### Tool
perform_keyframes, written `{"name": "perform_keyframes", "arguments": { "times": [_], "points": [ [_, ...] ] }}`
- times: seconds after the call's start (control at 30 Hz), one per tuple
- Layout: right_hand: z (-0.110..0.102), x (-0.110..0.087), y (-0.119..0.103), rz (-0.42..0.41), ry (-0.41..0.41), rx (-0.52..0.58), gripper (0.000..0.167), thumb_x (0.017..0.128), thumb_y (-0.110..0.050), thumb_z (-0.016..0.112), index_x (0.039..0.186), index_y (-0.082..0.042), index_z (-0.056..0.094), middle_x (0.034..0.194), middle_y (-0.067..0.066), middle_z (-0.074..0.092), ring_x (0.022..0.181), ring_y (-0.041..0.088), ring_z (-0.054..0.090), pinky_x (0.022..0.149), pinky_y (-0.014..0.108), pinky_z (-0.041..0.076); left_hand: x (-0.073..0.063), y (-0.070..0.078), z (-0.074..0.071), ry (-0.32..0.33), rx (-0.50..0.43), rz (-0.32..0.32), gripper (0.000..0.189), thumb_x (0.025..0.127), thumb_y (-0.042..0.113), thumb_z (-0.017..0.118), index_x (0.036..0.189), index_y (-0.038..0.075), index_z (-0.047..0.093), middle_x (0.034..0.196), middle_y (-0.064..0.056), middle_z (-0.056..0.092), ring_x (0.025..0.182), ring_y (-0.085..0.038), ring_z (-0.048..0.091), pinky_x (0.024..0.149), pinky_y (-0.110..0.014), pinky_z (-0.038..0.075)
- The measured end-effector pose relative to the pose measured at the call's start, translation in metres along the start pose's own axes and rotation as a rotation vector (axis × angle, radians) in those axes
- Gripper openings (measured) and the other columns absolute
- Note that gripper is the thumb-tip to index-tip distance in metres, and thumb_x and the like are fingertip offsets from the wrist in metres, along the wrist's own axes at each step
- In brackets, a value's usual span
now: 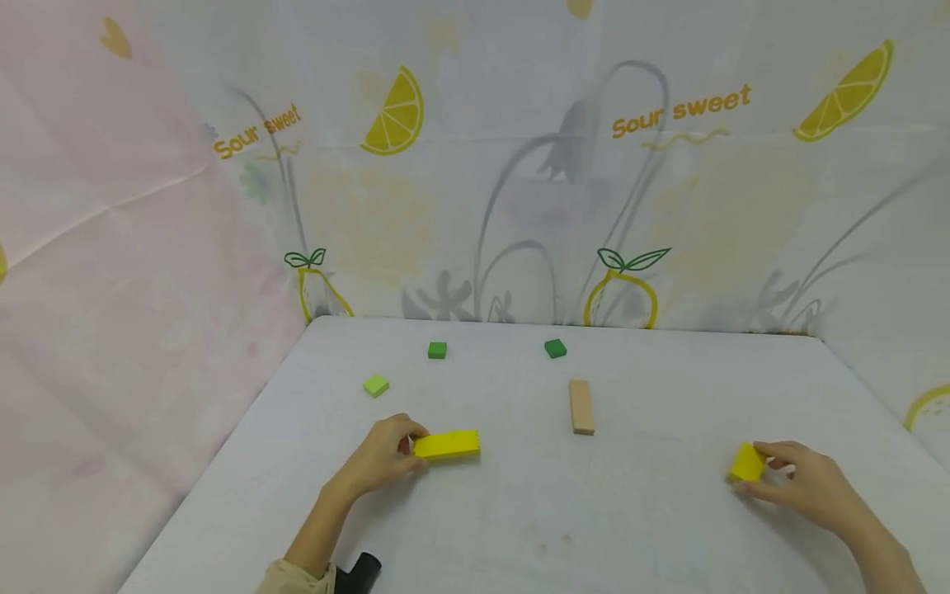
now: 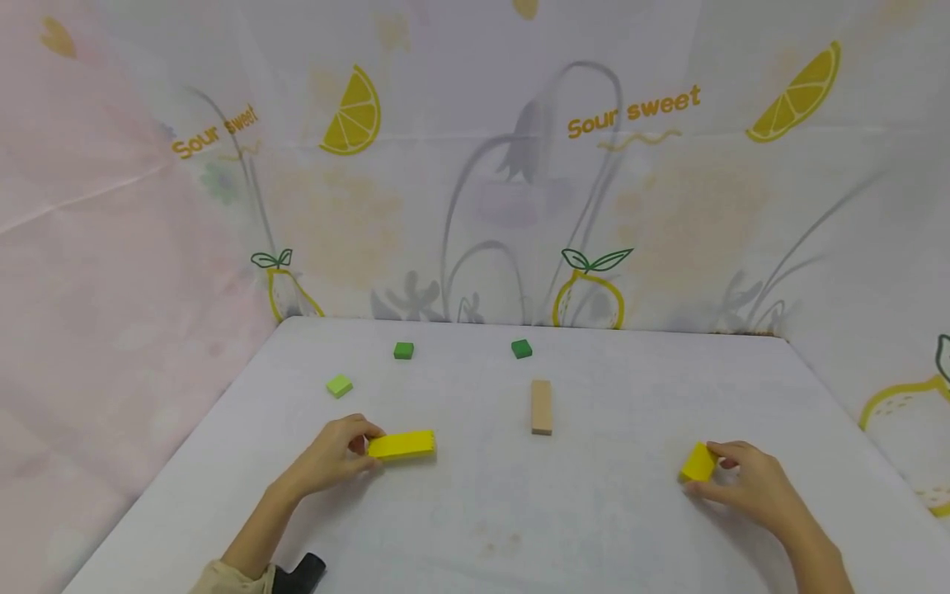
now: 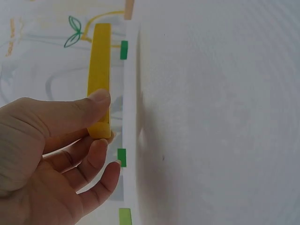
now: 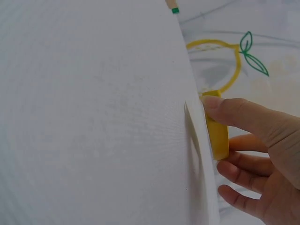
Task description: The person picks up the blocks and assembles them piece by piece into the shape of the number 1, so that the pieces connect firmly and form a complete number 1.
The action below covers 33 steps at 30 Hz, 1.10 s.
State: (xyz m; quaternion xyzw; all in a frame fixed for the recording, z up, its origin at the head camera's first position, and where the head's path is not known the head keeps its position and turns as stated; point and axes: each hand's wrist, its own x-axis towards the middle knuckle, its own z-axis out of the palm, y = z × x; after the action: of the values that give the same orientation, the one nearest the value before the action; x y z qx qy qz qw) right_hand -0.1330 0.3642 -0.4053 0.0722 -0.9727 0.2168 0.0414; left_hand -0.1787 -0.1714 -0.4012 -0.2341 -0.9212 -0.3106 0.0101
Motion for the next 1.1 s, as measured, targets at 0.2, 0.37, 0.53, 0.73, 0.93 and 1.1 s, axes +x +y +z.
{"name": "perform_keyframes", "arguments": {
  "times": [0.2, 0.37, 0.53, 0.73, 0.93, 1.1],
  "points": [
    [0.001, 0.001, -0.002, -0.01, 0.008, -0.012, 0.06, 0.069, -0.025, 0.082, 0.108, 0.014, 0.061, 0.098, 0.025, 0.063, 0.079, 0.033, 0.061, 0.063, 0.044, 0.052, 0.002, 0.004, 0.004, -0.02, 0.002, 0.023, 0.028, 0.072, 0.001, 0.076, 0.098, -0.005, 0.068, 0.08, -0.001, 0.057, 0.068, -0.01, 0.046, 0.058, -0.021, 0.04],
    [0.001, 0.001, -0.003, -0.013, 0.013, -0.023, 0.06, 0.069, -0.027, 0.082, 0.109, 0.012, 0.062, 0.099, 0.023, 0.064, 0.077, 0.028, 0.06, 0.061, 0.034, 0.051, 0.004, 0.009, 0.007, -0.048, 0.016, 0.042, 0.029, 0.071, 0.002, 0.077, 0.098, -0.005, 0.068, 0.079, -0.002, 0.057, 0.069, -0.011, 0.047, 0.059, -0.021, 0.04],
    [0.002, 0.002, -0.005, -0.007, 0.007, -0.016, 0.059, 0.069, -0.026, 0.082, 0.11, 0.012, 0.061, 0.101, 0.025, 0.063, 0.079, 0.03, 0.06, 0.06, 0.031, 0.05, 0.007, 0.015, 0.013, -0.071, 0.024, 0.038, 0.03, 0.071, 0.003, 0.077, 0.099, -0.005, 0.068, 0.081, -0.001, 0.057, 0.07, -0.011, 0.047, 0.059, -0.021, 0.04],
    [0.003, 0.004, -0.009, -0.005, -0.003, -0.006, 0.06, 0.07, -0.026, 0.082, 0.11, 0.013, 0.061, 0.101, 0.026, 0.062, 0.082, 0.032, 0.06, 0.063, 0.043, 0.051, 0.009, 0.02, 0.018, -0.084, 0.012, 0.061, 0.03, 0.071, 0.003, 0.076, 0.099, -0.005, 0.067, 0.08, -0.001, 0.057, 0.069, -0.012, 0.046, 0.059, -0.022, 0.039],
    [0.004, 0.004, -0.014, -0.028, 0.004, -0.009, 0.06, 0.069, -0.027, 0.082, 0.11, 0.012, 0.061, 0.102, 0.025, 0.063, 0.081, 0.031, 0.06, 0.064, 0.04, 0.052, 0.012, 0.023, 0.024, -0.094, 0.005, 0.083, 0.03, 0.071, 0.003, 0.076, 0.099, -0.004, 0.068, 0.081, 0.0, 0.057, 0.069, -0.012, 0.046, 0.059, -0.022, 0.04],
    [0.004, 0.005, -0.02, -0.048, 0.013, -0.015, 0.062, 0.068, -0.028, 0.083, 0.11, 0.012, 0.061, 0.103, 0.024, 0.063, 0.082, 0.031, 0.059, 0.065, 0.037, 0.053, 0.015, 0.027, 0.028, -0.106, -0.015, 0.099, 0.03, 0.071, 0.003, 0.077, 0.099, -0.004, 0.068, 0.081, -0.001, 0.057, 0.069, -0.012, 0.046, 0.059, -0.022, 0.04]
  ]
}}
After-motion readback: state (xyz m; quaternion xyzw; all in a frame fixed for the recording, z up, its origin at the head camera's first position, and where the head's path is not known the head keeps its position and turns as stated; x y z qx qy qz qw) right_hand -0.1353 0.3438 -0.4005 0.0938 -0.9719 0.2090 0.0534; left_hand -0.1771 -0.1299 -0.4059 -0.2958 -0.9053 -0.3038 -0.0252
